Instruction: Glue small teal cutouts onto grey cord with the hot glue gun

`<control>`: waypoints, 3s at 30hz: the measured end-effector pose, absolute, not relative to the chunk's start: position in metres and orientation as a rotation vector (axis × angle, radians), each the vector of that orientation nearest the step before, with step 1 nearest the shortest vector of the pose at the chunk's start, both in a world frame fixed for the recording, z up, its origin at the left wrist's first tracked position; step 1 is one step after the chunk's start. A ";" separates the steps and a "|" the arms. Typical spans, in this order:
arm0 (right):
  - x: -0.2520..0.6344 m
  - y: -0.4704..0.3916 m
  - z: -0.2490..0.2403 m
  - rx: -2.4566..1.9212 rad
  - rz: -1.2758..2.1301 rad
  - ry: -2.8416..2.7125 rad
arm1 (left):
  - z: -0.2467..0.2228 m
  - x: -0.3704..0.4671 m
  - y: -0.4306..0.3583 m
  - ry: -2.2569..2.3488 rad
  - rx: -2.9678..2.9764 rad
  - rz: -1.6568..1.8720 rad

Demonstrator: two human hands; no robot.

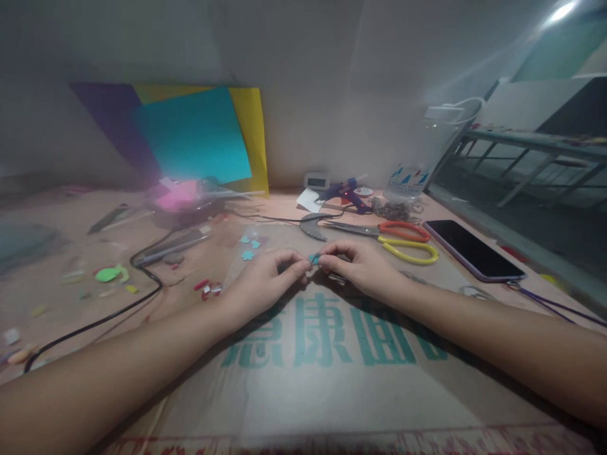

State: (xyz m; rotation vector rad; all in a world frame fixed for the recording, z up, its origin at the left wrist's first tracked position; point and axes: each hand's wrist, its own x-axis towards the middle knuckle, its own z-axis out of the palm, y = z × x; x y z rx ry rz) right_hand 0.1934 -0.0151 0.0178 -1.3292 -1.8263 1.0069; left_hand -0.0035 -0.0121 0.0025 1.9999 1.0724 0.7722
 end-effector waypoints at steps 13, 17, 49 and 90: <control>0.192 -0.018 0.021 -1.334 0.997 -1.850 | 0.005 -0.003 -0.012 1.077 1.953 0.710; 0.192 -0.018 0.021 -1.336 1.041 -1.828 | 0.006 -0.003 -0.013 1.092 1.944 0.755; 0.192 -0.022 0.019 -1.254 1.274 -1.803 | 0.010 -0.003 -0.019 1.062 2.075 0.752; 0.193 -0.019 0.011 -0.964 1.323 -1.704 | 0.009 -0.001 -0.018 1.055 1.960 0.760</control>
